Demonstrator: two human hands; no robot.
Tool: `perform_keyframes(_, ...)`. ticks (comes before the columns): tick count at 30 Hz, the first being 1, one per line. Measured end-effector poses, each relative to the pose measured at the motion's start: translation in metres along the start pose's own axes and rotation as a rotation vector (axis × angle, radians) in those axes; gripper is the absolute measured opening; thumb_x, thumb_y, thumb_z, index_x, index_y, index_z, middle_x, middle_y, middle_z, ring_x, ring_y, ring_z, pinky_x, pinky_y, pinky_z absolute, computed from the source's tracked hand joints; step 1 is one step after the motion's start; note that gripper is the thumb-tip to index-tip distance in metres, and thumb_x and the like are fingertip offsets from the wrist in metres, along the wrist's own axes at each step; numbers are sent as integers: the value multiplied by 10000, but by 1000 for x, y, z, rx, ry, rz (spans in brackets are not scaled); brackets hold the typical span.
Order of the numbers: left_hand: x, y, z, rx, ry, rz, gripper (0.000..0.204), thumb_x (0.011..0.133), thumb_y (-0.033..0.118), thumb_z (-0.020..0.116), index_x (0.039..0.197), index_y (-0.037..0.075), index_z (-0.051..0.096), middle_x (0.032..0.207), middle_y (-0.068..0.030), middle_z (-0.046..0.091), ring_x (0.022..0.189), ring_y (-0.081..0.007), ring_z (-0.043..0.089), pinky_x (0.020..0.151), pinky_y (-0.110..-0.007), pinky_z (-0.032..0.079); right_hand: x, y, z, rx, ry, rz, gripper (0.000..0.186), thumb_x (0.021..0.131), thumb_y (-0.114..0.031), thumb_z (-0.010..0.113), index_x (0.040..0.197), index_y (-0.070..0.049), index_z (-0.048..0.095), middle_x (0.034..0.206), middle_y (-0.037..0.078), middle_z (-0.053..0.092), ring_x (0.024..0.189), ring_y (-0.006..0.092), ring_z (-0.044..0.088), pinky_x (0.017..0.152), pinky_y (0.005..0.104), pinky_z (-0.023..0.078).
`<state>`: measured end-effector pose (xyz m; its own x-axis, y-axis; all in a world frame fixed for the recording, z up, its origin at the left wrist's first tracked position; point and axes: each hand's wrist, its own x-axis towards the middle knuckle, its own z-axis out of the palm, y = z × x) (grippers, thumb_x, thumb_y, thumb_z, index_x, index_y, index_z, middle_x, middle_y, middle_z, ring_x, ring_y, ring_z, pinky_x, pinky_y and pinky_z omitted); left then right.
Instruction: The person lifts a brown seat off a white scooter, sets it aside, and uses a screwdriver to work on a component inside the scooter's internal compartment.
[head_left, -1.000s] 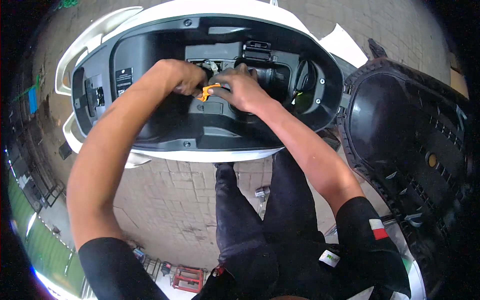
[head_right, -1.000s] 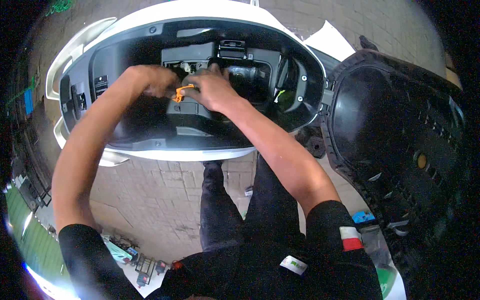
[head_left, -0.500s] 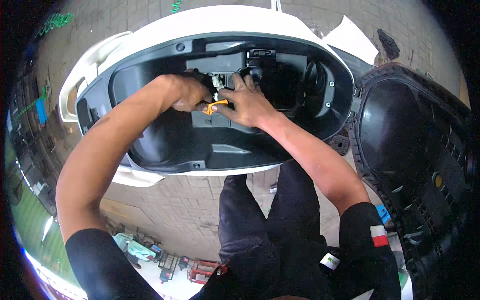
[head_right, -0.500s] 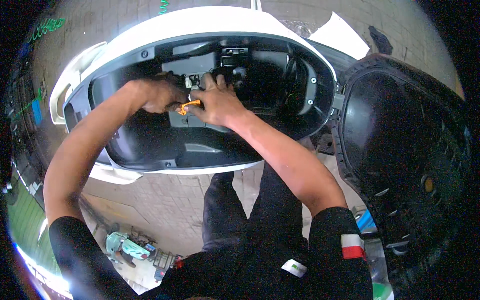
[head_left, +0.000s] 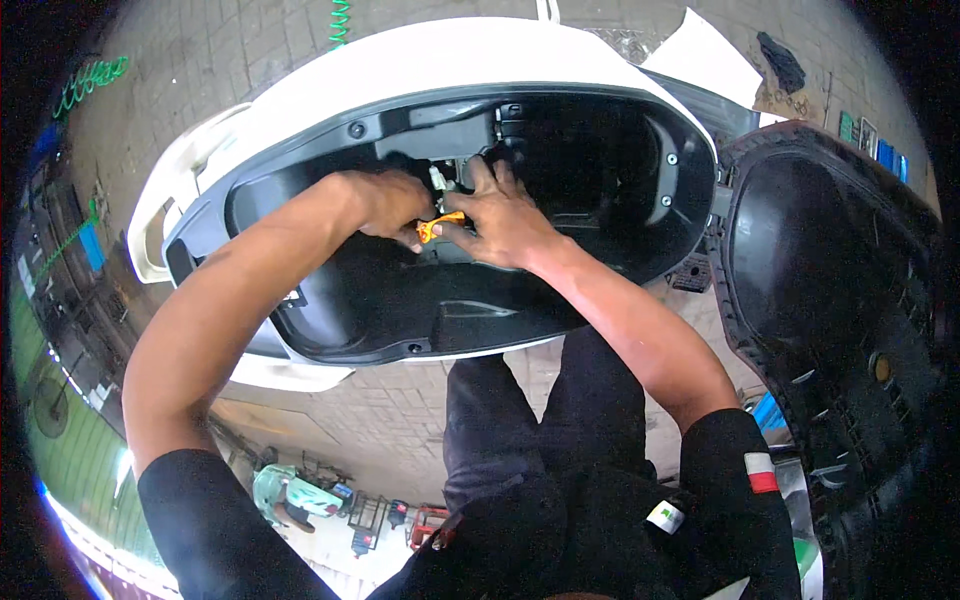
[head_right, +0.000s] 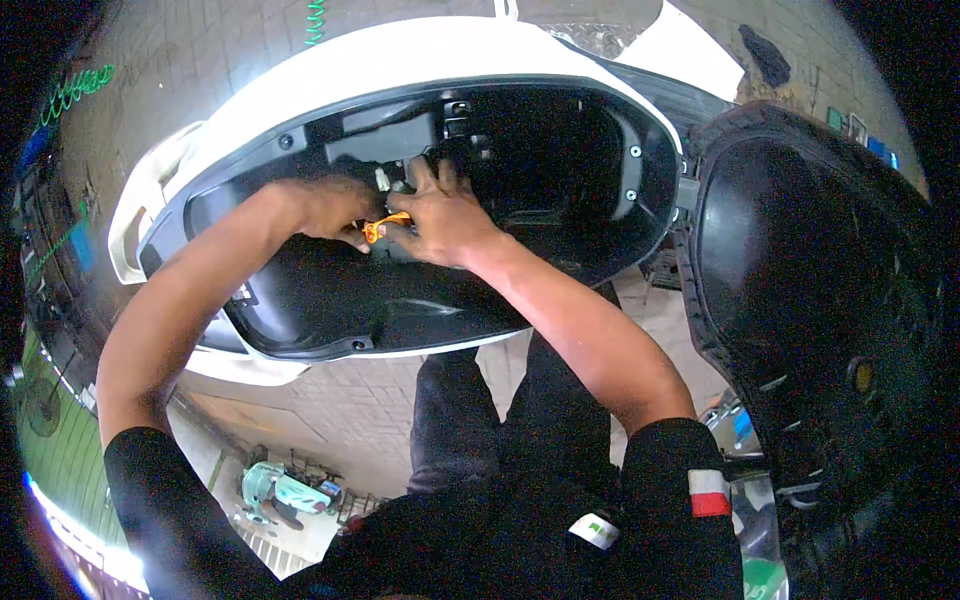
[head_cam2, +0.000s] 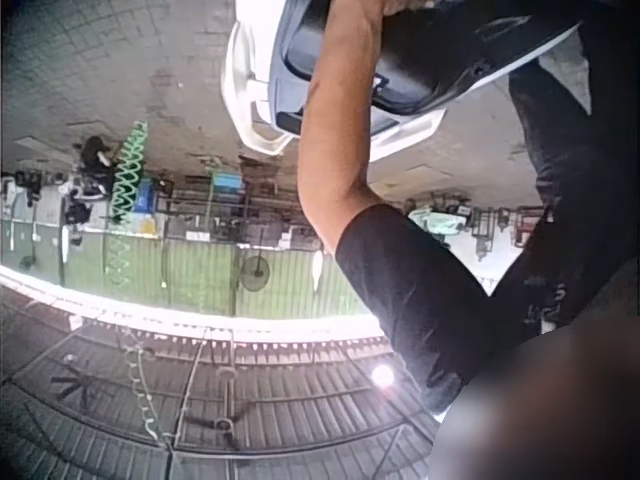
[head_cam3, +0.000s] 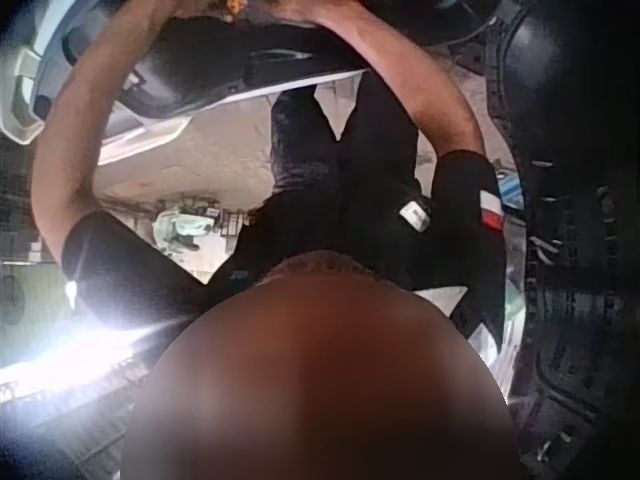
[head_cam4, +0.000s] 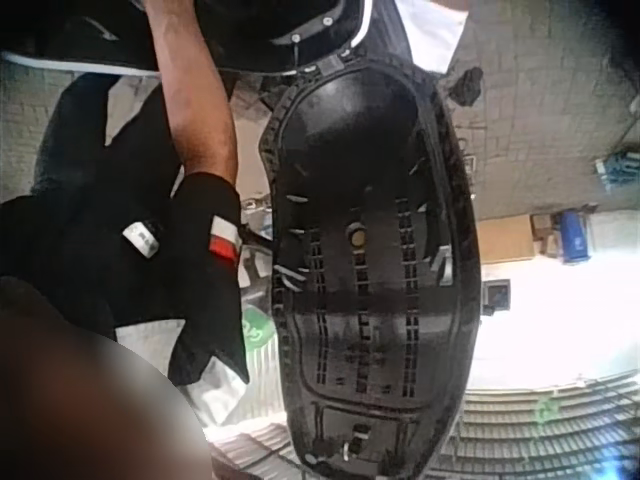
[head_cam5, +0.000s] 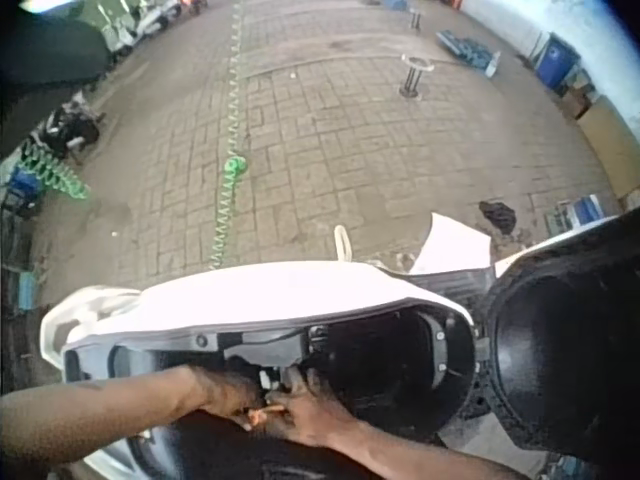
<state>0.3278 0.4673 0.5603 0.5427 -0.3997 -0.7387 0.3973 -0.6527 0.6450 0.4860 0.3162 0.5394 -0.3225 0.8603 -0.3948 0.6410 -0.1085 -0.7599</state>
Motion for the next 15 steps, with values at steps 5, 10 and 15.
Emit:
perform_keyframes(5, 3, 14, -8, -41, -15, -140, 346, 877, 348, 720, 1064, 57, 695, 1022, -193, 699, 1012, -392, 650, 871, -487, 513, 1, 5, -8, 42, -26, -24, 388, 895, -440, 663, 1184, -181, 674, 1278, 245, 435, 1116, 475, 516, 1017, 552, 411)
perform_keyframes(10, -1, 7, -10, -75, -54, -136, 400, 832, 364, 766, 1093, 66, 708, 1022, -171, 711, 1007, -364, 664, 880, -461, 516, 3, 3, -7, 49, -49, -22, 382, 899, -437, 658, 1177, -175, 665, 1264, 237, 444, 1104, 450, 531, 1011, 525, 422)
perform_keyframes(15, 1, 8, -10, -39, -51, -149, 411, 821, 351, 779, 1116, 74, 708, 1035, -172, 712, 1018, -372, 659, 882, -465, 514, 4, -2, -12, 4, -126, 13, 386, 908, -448, 643, 1186, -181, 659, 1272, 240, 446, 1090, 453, 541, 1008, 518, 427)
